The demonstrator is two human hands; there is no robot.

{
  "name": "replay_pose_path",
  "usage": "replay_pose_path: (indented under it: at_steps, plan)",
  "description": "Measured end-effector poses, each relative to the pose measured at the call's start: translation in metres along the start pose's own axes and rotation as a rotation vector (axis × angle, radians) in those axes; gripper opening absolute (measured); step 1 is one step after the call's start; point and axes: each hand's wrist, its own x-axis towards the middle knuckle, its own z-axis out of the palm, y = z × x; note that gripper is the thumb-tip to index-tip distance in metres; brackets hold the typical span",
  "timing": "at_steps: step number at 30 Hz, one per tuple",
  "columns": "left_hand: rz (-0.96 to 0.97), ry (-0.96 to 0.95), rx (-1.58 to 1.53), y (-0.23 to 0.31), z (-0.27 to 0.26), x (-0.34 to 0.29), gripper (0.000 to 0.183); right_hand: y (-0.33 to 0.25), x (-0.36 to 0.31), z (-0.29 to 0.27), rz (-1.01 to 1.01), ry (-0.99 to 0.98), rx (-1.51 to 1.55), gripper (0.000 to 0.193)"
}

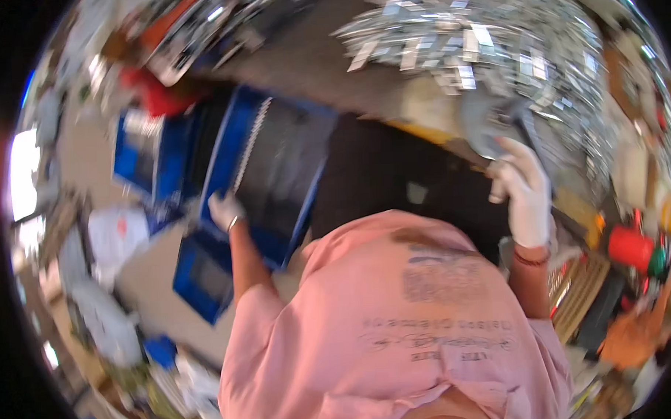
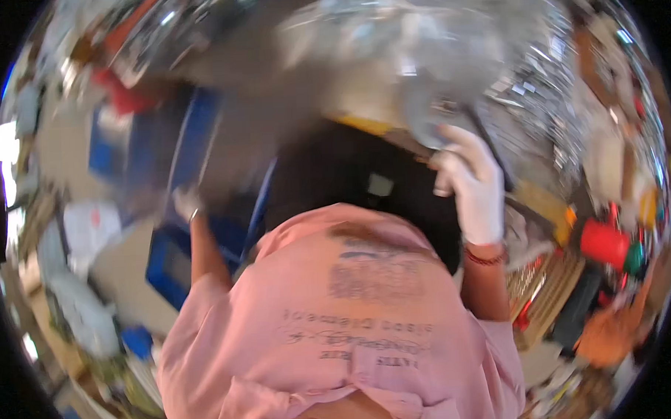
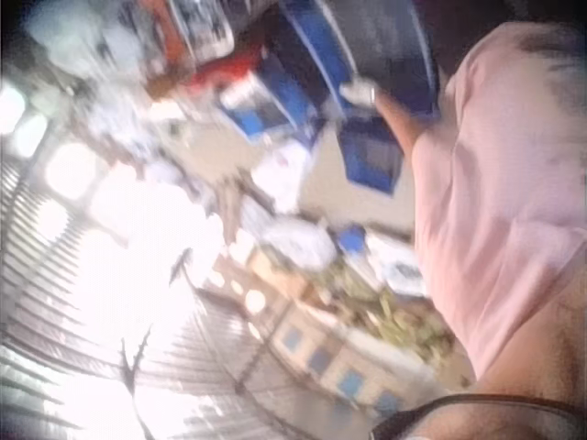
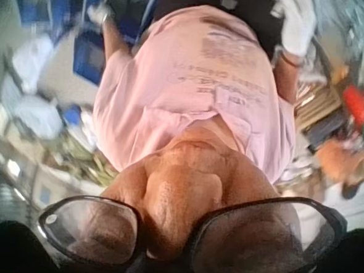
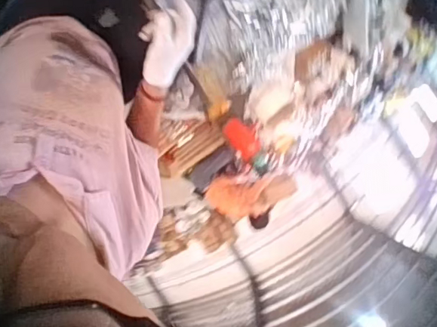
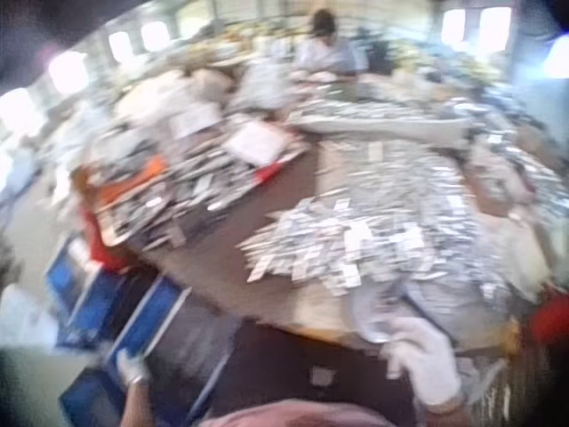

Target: Assemble small metal pins and washers using a hammer and circular jig on a factory workbench.

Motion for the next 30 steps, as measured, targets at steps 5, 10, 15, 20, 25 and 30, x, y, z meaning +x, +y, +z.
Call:
replay_pose_path:
  at_steps: [5, 10, 15, 20, 25, 30]
  plan:
    - [0.498, 0.116, -0.398, 0.172, -0.024, -0.027, 0.023, 0.006, 0.000, -0.003, 0.061, -0.074, 0.107, 0.036]
    - [1.239, -0.208, -0.476, 0.380, -0.065, -0.163, 0.020, 0.004, -0.003, -0.009, 0.096, -0.026, 0.100, 0.032]
    - [1.730, -0.219, -0.466, 0.462, -0.049, -0.226, 0.030, 0.007, -0.019, -0.017, -0.005, -0.015, 0.023, 0.030]
    - [1.965, -0.300, -0.347, 0.493, -0.033, -0.227, 0.022, 0.010, -0.038, -0.037, -0.126, 0.081, -0.055, 0.027]
    - [1.922, -0.344, -0.345, 0.494, -0.033, -0.233, 0.023, 0.013, -0.047, -0.073, -0.290, 0.367, -0.213, 0.022]
    - [1.905, -0.476, -0.387, 0.474, -0.057, -0.283, 0.025, 0.024, -0.026, -0.148, -0.424, 0.878, -0.945, 0.012]
